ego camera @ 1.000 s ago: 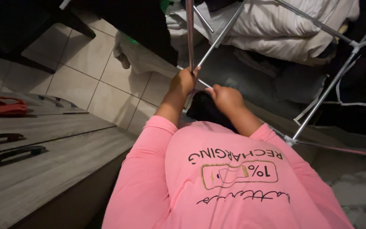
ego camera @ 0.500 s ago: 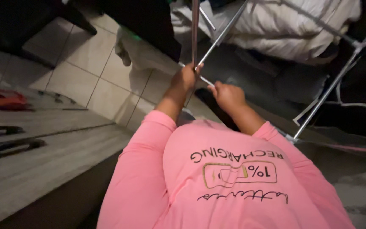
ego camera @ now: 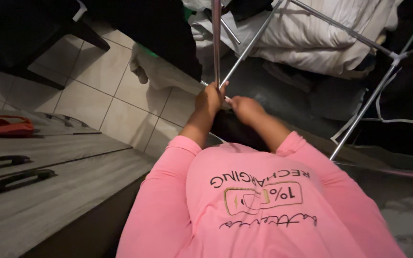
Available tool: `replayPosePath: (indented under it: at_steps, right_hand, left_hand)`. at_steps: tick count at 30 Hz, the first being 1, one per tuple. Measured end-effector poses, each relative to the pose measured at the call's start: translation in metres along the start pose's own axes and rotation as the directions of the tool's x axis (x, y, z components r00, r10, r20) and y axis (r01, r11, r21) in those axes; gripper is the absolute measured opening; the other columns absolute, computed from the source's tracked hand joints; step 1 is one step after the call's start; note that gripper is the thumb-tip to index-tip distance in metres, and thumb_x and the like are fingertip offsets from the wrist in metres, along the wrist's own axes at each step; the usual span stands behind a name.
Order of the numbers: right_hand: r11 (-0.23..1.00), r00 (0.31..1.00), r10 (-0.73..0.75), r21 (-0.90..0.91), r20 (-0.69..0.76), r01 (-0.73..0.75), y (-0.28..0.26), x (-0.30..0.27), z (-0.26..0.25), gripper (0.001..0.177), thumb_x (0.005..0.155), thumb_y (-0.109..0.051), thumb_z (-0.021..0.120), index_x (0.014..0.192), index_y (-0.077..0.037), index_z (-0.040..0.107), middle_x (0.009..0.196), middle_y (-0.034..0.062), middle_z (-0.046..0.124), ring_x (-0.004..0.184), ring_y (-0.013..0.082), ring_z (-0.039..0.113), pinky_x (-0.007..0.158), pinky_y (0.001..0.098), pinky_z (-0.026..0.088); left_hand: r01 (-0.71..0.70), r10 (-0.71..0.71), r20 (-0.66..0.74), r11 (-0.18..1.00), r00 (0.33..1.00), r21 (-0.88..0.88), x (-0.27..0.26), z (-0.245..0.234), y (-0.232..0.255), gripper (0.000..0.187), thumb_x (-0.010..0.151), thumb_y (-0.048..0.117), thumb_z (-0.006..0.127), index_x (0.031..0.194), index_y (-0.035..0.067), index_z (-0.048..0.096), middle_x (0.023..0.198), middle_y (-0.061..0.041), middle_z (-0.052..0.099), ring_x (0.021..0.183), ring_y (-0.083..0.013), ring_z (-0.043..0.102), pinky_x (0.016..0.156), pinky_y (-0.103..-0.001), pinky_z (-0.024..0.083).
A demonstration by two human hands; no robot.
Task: The person assembles a portable wardrobe by hand, connecting metal poles using plastic joints and sliding black fabric shelves onto the frame.
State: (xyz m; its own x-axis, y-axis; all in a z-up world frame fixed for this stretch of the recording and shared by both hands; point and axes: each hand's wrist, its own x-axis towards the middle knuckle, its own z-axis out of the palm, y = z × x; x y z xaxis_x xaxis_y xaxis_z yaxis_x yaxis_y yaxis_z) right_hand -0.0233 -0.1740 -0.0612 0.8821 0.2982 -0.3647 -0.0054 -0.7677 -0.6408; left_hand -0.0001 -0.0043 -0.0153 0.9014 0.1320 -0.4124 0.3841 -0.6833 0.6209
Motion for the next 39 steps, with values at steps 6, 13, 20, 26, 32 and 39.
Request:
replayPosePath:
  at_steps: [6, 13, 20, 26, 32, 39]
  right_hand:
    - [0.939, 0.93, -0.18, -0.339, -0.321, 0.065, -0.04, -0.031, -0.006, 0.041, 0.103, -0.044, 0.058, 0.084, -0.008, 0.063, 0.073, 0.0184, 0.069, 0.066, 0.0439, 0.066, 0.059, 0.056, 0.051]
    - [0.948, 0.971, -0.112, -0.317, -0.21, 0.041, -0.034, -0.026, -0.011, 0.042, 0.106, -0.046, 0.053, 0.091, -0.009, 0.066, 0.078, 0.0202, 0.07, 0.072, 0.0456, 0.067, 0.064, 0.0574, 0.051]
    - [0.999, 0.991, 0.028, 0.018, 0.129, -0.031, -0.02, -0.008, -0.021, 0.047, 0.104, -0.047, 0.047, 0.106, -0.007, 0.071, 0.102, 0.0226, 0.072, 0.097, 0.0437, 0.066, 0.087, 0.0511, 0.05]
    - [0.99, 0.994, -0.039, -0.139, -0.097, 0.026, -0.03, -0.019, -0.013, 0.04, 0.1, -0.045, 0.054, 0.098, -0.008, 0.071, 0.089, 0.0217, 0.071, 0.084, 0.0451, 0.067, 0.072, 0.0552, 0.051]
    - [0.916, 0.931, -0.194, -0.396, -0.308, 0.06, -0.04, -0.037, -0.014, 0.043, 0.105, -0.046, 0.057, 0.085, -0.009, 0.064, 0.069, 0.0183, 0.068, 0.062, 0.0434, 0.067, 0.055, 0.0556, 0.051]
    - [0.987, 0.994, -0.05, -0.157, -0.095, 0.034, -0.032, -0.026, -0.017, 0.041, 0.101, -0.046, 0.054, 0.099, -0.008, 0.072, 0.088, 0.022, 0.071, 0.082, 0.0453, 0.067, 0.07, 0.0557, 0.05]
  left_hand:
    - [-0.003, 0.003, 0.074, 1.0, 0.997, 0.0, 0.004, -0.013, 0.004, 0.046, 0.096, 0.057, 0.054, 0.114, 0.021, 0.075, 0.107, -0.017, 0.074, 0.102, -0.0414, 0.069, 0.088, -0.048, 0.054]
    - [-0.054, 0.054, 0.035, 0.999, 0.998, 0.0, 0.004, -0.008, 0.0, 0.052, 0.096, 0.06, 0.05, 0.119, 0.02, 0.074, 0.107, -0.021, 0.073, 0.102, -0.043, 0.069, 0.087, -0.049, 0.054]
    - [-0.011, 0.005, 0.101, 0.998, 0.995, 0.056, 0.004, -0.012, -0.001, 0.055, 0.096, 0.063, 0.046, 0.119, 0.021, 0.073, 0.109, -0.018, 0.073, 0.105, -0.0421, 0.068, 0.089, -0.049, 0.054]
    - [0.031, -0.035, 0.118, 0.999, 0.992, 0.038, 0.008, -0.012, 0.001, 0.057, 0.095, 0.064, 0.048, 0.117, 0.019, 0.075, 0.112, -0.02, 0.072, 0.108, -0.042, 0.067, 0.093, -0.049, 0.053]
    - [0.046, -0.047, 0.108, 0.999, 0.993, 0.011, 0.014, -0.01, 0.008, 0.057, 0.095, 0.063, 0.051, 0.114, 0.014, 0.074, 0.109, -0.023, 0.071, 0.107, -0.0426, 0.067, 0.09, -0.049, 0.053]
    - [-0.018, 0.017, 0.041, 0.999, 0.999, 0.039, 0.001, -0.008, 0.0, 0.054, 0.098, 0.062, 0.048, 0.111, 0.017, 0.076, 0.103, -0.021, 0.073, 0.1, -0.0421, 0.069, 0.086, -0.049, 0.054]
